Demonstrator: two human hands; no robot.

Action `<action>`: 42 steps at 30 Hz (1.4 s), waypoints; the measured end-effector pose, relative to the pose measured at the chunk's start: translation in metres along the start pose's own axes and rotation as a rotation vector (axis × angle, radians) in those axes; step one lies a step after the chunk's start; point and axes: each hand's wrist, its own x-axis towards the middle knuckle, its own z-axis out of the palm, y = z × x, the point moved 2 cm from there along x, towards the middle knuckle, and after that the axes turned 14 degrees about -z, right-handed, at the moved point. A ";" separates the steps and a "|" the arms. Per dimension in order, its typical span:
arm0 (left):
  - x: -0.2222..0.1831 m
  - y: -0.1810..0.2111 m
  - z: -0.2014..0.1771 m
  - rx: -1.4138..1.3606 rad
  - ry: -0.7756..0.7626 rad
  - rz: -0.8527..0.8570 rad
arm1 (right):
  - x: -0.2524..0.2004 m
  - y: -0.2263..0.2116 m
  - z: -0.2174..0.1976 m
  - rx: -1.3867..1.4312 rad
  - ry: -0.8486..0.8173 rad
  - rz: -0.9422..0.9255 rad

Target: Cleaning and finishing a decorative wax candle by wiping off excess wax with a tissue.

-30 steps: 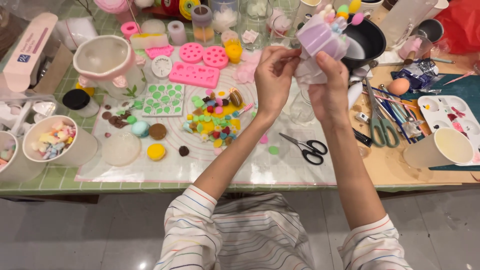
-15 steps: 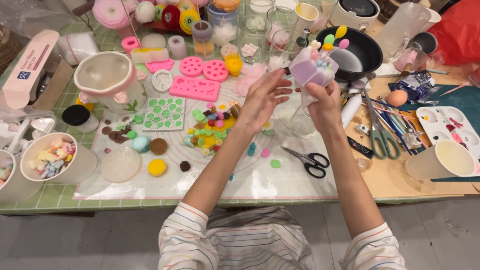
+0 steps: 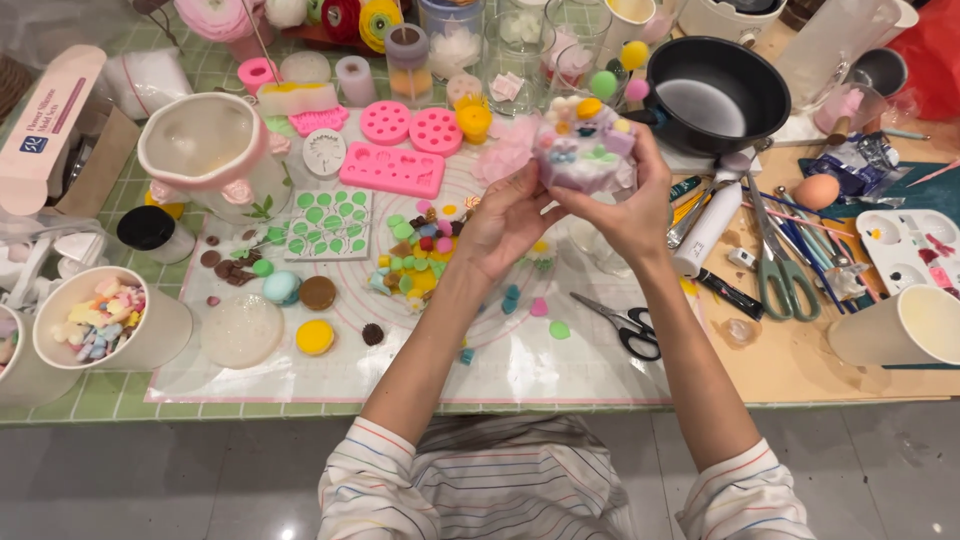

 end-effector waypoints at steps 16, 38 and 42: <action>-0.011 0.001 -0.011 -0.100 -0.011 0.030 | -0.007 0.000 0.007 -0.272 -0.008 -0.125; -0.023 0.001 0.021 -0.058 -0.242 -0.006 | -0.001 -0.022 0.007 -0.218 -0.148 -0.150; -0.022 0.003 0.017 -0.136 -0.179 -0.033 | -0.003 -0.013 0.005 -0.153 -0.182 -0.117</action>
